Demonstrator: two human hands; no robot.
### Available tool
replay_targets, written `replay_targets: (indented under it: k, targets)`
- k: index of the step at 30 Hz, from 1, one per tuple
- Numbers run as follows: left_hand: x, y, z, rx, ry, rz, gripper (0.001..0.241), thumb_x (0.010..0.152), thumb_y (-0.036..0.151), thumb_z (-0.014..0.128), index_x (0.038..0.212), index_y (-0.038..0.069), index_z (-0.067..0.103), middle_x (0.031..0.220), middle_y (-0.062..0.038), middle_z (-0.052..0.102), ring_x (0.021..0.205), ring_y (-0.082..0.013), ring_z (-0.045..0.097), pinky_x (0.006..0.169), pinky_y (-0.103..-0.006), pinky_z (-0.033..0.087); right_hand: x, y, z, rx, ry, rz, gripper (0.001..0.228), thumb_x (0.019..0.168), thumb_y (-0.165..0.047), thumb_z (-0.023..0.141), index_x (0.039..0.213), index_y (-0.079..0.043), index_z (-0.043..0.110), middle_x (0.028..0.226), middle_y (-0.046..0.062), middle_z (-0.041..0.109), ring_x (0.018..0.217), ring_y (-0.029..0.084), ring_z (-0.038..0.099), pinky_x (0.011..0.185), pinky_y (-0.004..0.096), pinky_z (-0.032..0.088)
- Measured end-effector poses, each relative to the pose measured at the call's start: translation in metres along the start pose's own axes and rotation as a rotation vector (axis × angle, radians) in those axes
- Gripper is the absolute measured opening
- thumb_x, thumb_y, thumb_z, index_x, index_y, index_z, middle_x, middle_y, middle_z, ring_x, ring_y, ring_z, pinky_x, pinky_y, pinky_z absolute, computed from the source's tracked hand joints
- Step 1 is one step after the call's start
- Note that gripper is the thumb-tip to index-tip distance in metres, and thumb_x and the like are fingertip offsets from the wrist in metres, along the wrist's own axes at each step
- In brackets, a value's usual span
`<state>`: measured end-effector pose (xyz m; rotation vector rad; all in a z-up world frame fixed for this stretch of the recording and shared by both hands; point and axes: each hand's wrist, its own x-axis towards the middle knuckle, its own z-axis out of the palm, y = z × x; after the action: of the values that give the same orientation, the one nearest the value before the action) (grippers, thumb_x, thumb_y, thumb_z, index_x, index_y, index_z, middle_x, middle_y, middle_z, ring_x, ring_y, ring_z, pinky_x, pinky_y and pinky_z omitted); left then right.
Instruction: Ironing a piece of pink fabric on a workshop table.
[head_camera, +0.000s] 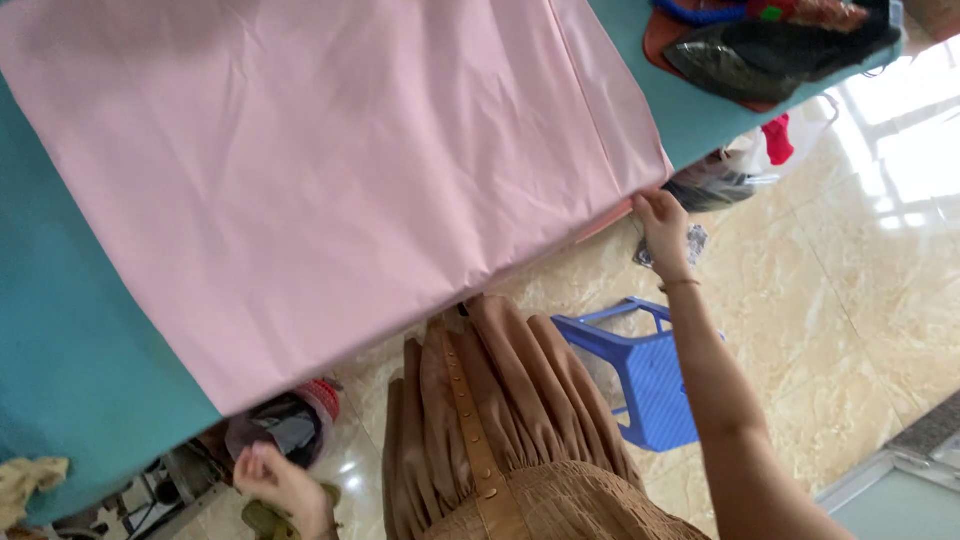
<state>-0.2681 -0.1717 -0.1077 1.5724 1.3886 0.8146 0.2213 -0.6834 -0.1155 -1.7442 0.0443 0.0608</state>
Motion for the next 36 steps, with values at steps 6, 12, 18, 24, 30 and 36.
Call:
replay_targets:
  k: [6, 12, 18, 24, 30, 36]
  targets:
    - [0.011, 0.023, 0.009, -0.213, -0.281, 0.021, 0.053, 0.112, 0.029, 0.053, 0.156, 0.004, 0.038, 0.161, -0.011, 0.04, 0.144, -0.0205, 0.042, 0.121, -0.0361, 0.033, -0.004, 0.021, 0.027, 0.12, 0.016, 0.152, 0.027, 0.104, -0.025, 0.064, 0.122, -0.004, 0.064, 0.109, 0.002, 0.071, 0.102, 0.011, 0.068, 0.086, 0.027, 0.052]
    - [0.036, 0.016, 0.03, -0.257, -0.279, 0.052, 0.039, 0.113, 0.031, 0.057, 0.141, 0.004, 0.05, 0.143, -0.006, 0.053, 0.132, -0.0152, 0.049, 0.115, -0.0308, 0.038, -0.008, 0.037, 0.033, 0.434, -0.106, 0.317, 0.025, 0.109, -0.034, 0.059, 0.115, -0.011, 0.067, 0.106, -0.002, 0.067, 0.1, 0.011, 0.063, 0.096, 0.033, 0.052]
    - [0.05, 0.001, 0.035, -0.427, -0.261, -0.016, 0.025, 0.112, 0.028, 0.061, 0.126, 0.009, 0.053, 0.108, 0.003, 0.051, 0.103, -0.0119, 0.048, 0.096, -0.0283, 0.041, -0.014, -0.01, 0.029, 0.603, -0.085, 0.479, 0.022, 0.106, -0.029, 0.055, 0.113, -0.012, 0.068, 0.108, -0.002, 0.072, 0.098, 0.011, 0.064, 0.09, 0.027, 0.048]
    - [0.066, 0.0, 0.02, -0.454, -0.178, -0.139, 0.02, 0.109, 0.029, 0.062, 0.101, 0.011, 0.056, 0.109, 0.001, 0.062, 0.11, -0.0134, 0.061, 0.11, -0.038, 0.051, -0.007, -0.04, 0.022, 0.395, -0.267, 0.593, 0.029, 0.105, -0.036, 0.057, 0.113, -0.011, 0.07, 0.1, -0.004, 0.071, 0.09, 0.009, 0.062, 0.084, 0.027, 0.05]
    - [0.057, 0.041, 0.004, -0.657, -0.197, -0.101, 0.013, 0.108, 0.025, 0.061, 0.102, 0.014, 0.056, 0.116, 0.0, 0.065, 0.112, -0.0148, 0.061, 0.11, -0.0418, 0.049, 0.016, 0.009, -0.019, 0.473, -0.111, 0.296, 0.014, 0.106, -0.027, 0.064, 0.106, -0.013, 0.066, 0.096, -0.001, 0.07, 0.085, 0.01, 0.063, 0.076, 0.027, 0.048]
    - [0.064, 0.04, 0.001, -0.544, -0.25, -0.106, 0.011, 0.107, 0.023, 0.062, 0.112, 0.014, 0.061, 0.119, 0.001, 0.064, 0.114, -0.0105, 0.06, 0.107, -0.0364, 0.048, 0.047, 0.039, -0.066, 0.207, 0.129, 0.118, 0.027, 0.112, -0.036, 0.06, 0.108, -0.01, 0.066, 0.088, -0.005, 0.062, 0.081, 0.006, 0.058, 0.077, 0.027, 0.052]
